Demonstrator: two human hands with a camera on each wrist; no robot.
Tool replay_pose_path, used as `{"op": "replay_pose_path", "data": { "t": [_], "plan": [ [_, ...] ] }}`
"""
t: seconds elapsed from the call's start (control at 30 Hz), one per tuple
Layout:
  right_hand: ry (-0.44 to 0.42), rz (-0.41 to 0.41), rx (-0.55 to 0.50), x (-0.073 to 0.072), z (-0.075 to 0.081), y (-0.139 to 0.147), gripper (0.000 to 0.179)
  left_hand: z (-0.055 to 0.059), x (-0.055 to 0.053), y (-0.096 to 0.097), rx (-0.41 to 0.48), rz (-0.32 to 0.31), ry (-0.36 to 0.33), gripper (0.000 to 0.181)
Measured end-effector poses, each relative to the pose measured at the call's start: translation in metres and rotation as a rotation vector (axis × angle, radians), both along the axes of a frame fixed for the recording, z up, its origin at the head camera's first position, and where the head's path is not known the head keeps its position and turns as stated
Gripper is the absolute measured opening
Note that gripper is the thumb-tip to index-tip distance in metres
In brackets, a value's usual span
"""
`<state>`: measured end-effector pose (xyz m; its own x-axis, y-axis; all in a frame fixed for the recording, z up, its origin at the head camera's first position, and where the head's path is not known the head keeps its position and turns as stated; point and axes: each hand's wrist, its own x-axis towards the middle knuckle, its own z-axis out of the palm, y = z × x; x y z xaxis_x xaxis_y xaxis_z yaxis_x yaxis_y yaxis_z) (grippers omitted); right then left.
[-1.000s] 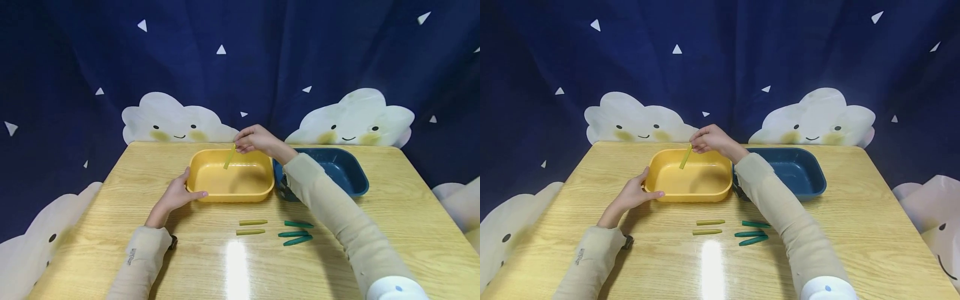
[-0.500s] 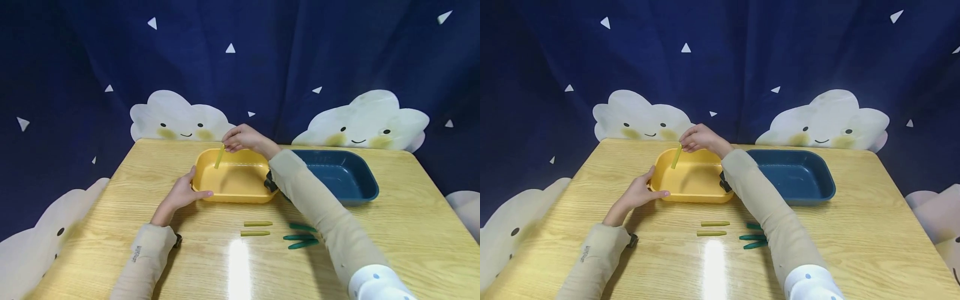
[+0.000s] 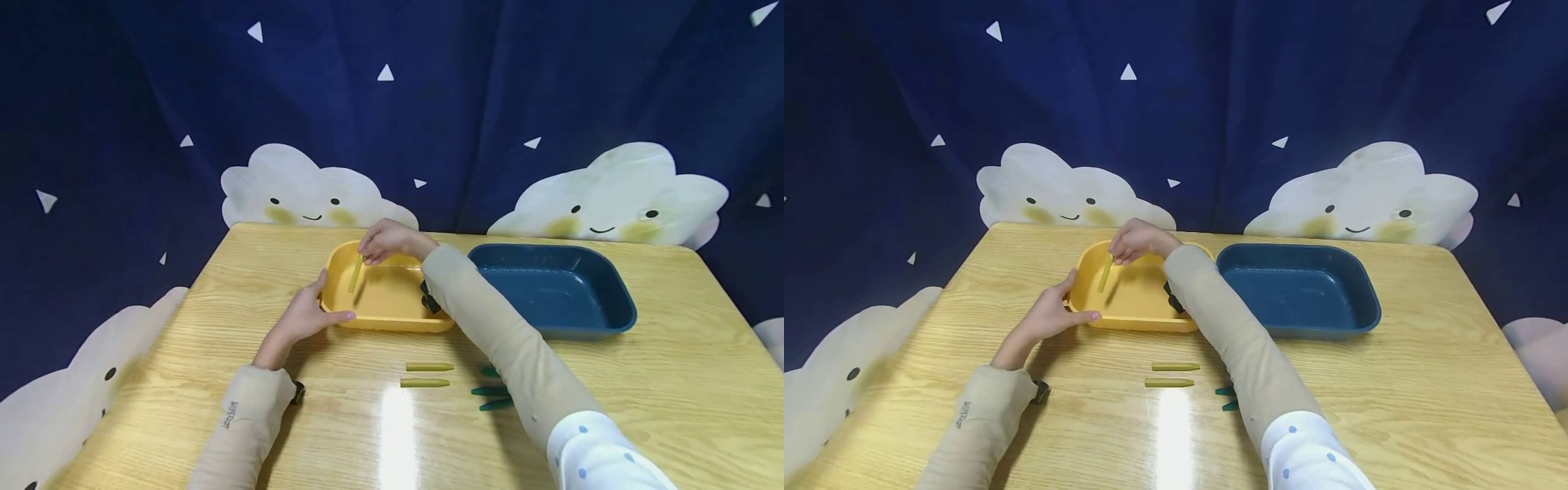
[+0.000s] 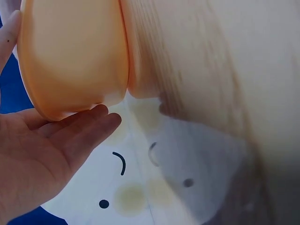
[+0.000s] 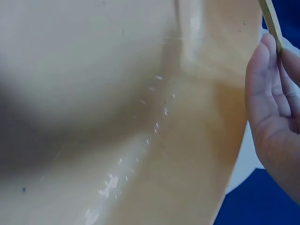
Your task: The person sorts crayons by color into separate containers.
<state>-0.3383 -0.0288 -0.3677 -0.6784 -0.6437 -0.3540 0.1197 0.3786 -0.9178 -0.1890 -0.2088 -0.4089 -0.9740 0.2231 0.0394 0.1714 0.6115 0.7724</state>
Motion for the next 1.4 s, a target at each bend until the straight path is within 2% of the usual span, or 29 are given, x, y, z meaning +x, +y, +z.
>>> {"op": "replay_pose_path", "data": {
  "t": [0.23,0.47,0.57,0.67,0.9,1.13,1.4],
  "plan": [
    [-0.037,0.090,0.058,0.004,-0.016,-0.007,0.012,0.001,0.002,0.003,-0.020,0.008,0.002,0.108],
    [-0.067,0.113,0.122,0.009,-0.031,-0.007,0.012,0.001,0.002,0.004,-0.014,0.003,0.009,0.107],
    [-0.056,0.110,0.136,0.009,-0.037,-0.005,0.015,0.000,0.002,0.005,-0.011,0.004,0.008,0.107],
    [-0.006,0.101,0.146,0.009,-0.042,-0.003,0.022,0.000,0.002,0.005,-0.009,0.007,0.007,0.106],
    [0.067,0.095,0.088,0.009,-0.033,0.006,0.033,0.004,0.002,0.004,0.006,0.000,-0.014,0.107],
    [0.037,0.040,-0.061,0.005,-0.021,0.015,0.035,0.004,0.000,0.002,-0.003,0.005,-0.026,0.107],
    [0.064,0.024,-0.131,0.010,0.005,0.025,0.035,0.005,0.000,0.002,-0.034,0.014,-0.036,0.106]
  ]
}}
